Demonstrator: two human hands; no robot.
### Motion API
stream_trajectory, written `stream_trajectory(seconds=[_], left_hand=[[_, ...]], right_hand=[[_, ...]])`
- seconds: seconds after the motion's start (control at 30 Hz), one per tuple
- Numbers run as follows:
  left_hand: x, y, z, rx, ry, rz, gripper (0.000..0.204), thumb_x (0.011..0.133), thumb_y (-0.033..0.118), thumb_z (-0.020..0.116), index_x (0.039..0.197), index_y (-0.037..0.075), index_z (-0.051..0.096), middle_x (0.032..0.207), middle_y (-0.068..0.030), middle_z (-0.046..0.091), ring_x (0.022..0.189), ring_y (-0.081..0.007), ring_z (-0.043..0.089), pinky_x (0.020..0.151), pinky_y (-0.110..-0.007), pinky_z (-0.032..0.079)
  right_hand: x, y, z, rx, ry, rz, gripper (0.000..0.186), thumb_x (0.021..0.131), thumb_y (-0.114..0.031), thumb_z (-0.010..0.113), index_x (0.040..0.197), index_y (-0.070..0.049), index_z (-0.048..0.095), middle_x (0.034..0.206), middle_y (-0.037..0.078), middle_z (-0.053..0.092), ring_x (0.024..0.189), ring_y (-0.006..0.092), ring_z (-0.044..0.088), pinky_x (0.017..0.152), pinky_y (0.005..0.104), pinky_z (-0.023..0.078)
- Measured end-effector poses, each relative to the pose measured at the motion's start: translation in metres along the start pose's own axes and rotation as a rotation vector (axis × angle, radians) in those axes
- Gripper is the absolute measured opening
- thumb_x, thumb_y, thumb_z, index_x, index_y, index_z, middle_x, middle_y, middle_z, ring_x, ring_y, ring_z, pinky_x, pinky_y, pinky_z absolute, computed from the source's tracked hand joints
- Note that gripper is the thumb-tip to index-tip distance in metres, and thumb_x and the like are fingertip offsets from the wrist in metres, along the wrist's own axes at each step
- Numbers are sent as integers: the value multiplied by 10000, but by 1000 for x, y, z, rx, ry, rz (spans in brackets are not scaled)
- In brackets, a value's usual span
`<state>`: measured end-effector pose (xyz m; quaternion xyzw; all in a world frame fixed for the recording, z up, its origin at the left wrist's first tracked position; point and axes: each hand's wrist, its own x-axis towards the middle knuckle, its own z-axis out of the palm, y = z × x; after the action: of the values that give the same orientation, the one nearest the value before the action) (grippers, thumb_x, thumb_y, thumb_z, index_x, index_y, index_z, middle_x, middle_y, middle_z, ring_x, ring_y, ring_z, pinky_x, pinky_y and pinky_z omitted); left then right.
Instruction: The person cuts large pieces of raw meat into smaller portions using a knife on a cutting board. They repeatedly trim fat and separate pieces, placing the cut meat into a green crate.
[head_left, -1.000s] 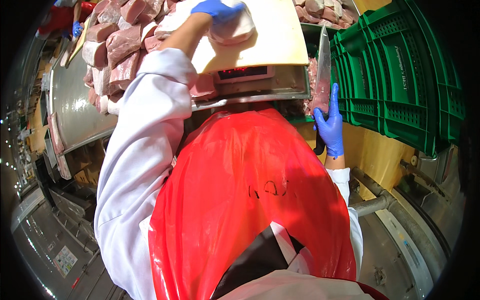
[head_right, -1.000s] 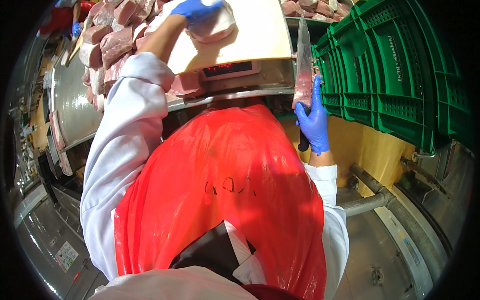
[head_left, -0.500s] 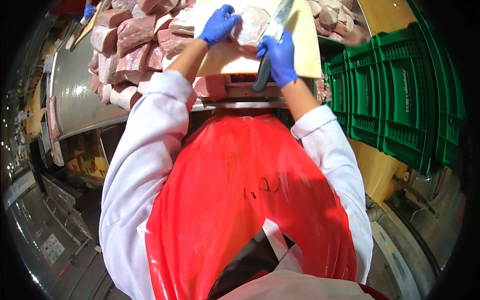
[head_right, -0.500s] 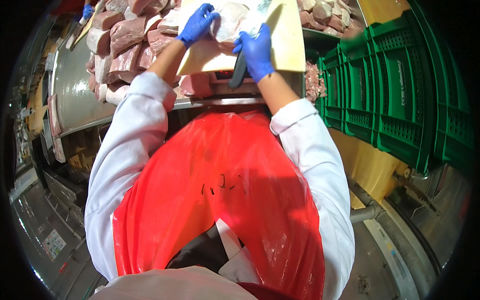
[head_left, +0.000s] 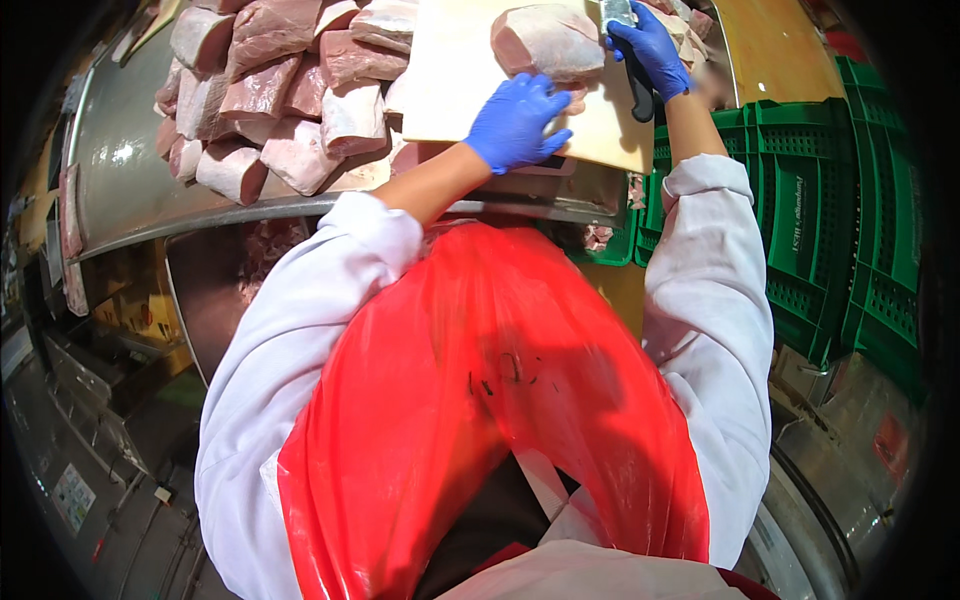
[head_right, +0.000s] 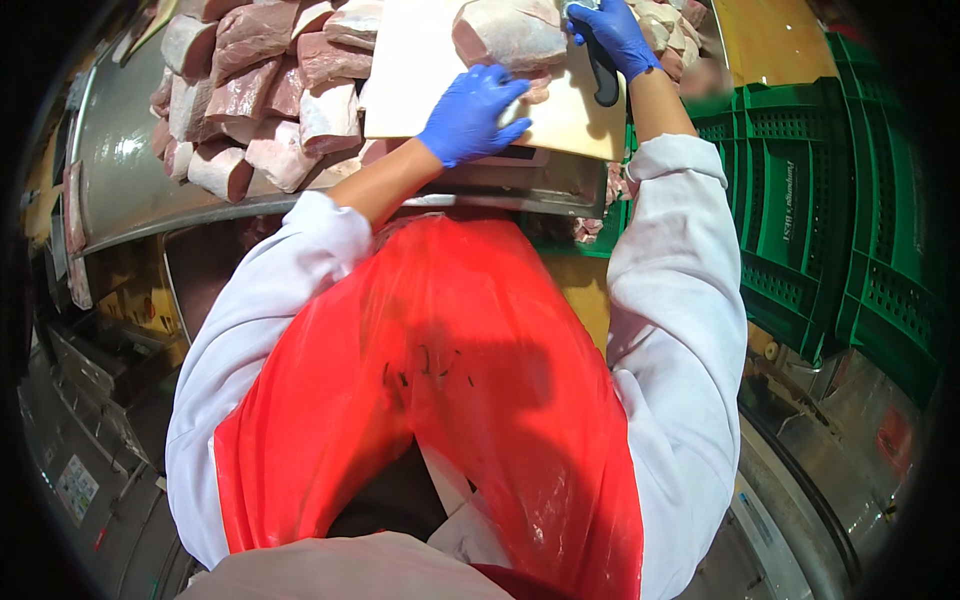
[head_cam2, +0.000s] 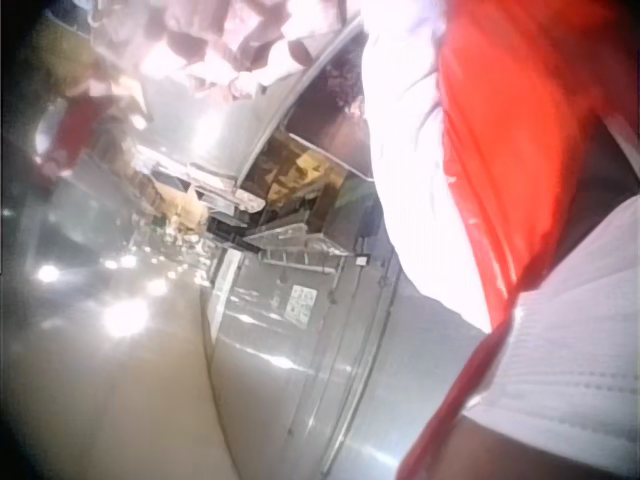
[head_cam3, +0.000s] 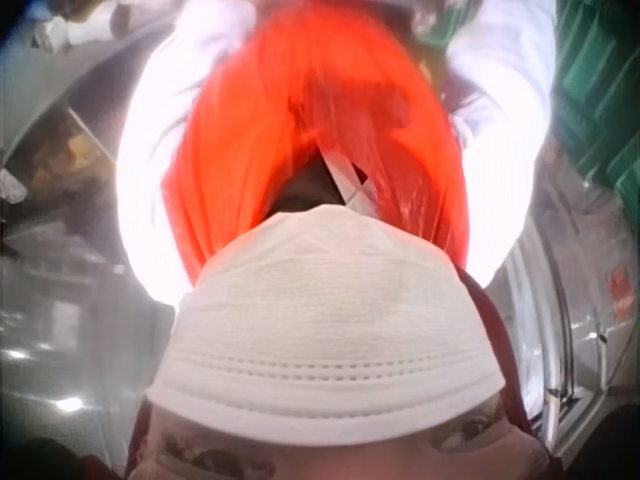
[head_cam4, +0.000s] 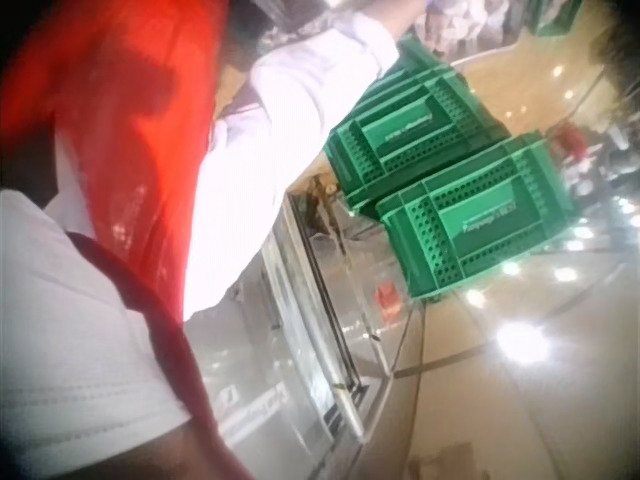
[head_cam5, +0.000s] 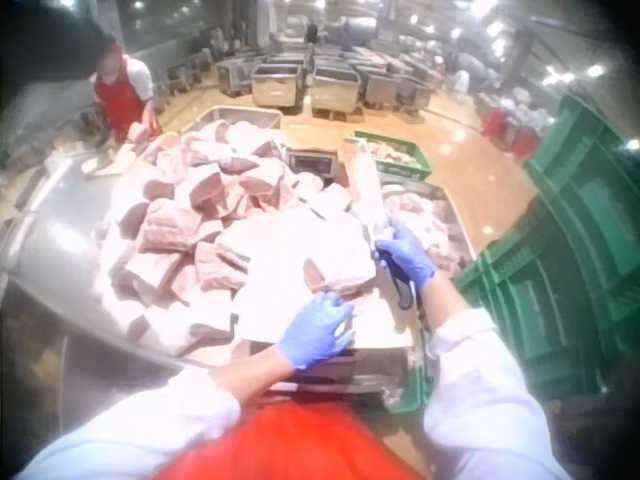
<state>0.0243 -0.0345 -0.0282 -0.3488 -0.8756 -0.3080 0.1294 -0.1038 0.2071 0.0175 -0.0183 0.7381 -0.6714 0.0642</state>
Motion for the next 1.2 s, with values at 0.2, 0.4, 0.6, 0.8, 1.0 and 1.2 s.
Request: stream_trajectory(seconds=[0.2, 0.4, 0.6, 0.8, 1.0, 1.2], left_hand=[[28, -1, 46, 131, -40, 27, 367, 856, 81, 594, 1217, 29, 633, 1010, -143, 604, 934, -334, 602, 824, -432, 527], [-1, 2, 36, 115, 71, -5, 167, 903, 94, 563, 1013, 10, 656, 981, -140, 611, 931, -318, 613, 812, -429, 550], [-6, 6, 46, 175, 76, -47, 254, 870, 80, 586, 1104, 13, 659, 985, -133, 605, 964, -318, 598, 819, -423, 549], [-7, 13, 47, 132, 160, -60, 224, 873, 73, 592, 1071, 14, 679, 990, -129, 600, 980, -323, 583, 829, -424, 538], [-7, 7, 52, 145, 205, -41, 194, 860, 46, 637, 1047, 36, 687, 979, -137, 630, 916, -344, 601, 789, -439, 526], [-19, 9, 21, 89, 107, -146, 167, 880, 81, 657, 1031, 39, 715, 921, -148, 647, 849, -335, 623, 780, -425, 535]], right_hand=[[-39, 23, -57, -235, 105, -131, 522, 945, -109, 697, 1438, -107, 524, 864, 56, 693, 650, 125, 632, 613, 261, 539], [-117, -16, -73, -1190, -236, -617, 676, 965, -137, 613, 1542, -414, 393, 955, 133, 720, 756, 338, 705, 676, 433, 582], [-117, -22, -116, -1690, -447, -661, 778, 934, -30, 507, 1541, -490, 351, 794, 124, 554, 630, 304, 634, 579, 425, 559], [-100, -43, -130, -1801, -521, -700, 801, 934, -9, 494, 1538, -512, 342, 824, 134, 598, 642, 303, 652, 578, 437, 552], [-99, -38, -108, -1771, -508, -633, 804, 926, 13, 460, 1543, -489, 347, 834, 174, 600, 662, 352, 646, 645, 459, 566], [-156, -56, -157, -1789, -523, -287, 766, 920, 3, 500, 1535, -441, 396, 937, 196, 659, 736, 405, 665, 675, 491, 561]])
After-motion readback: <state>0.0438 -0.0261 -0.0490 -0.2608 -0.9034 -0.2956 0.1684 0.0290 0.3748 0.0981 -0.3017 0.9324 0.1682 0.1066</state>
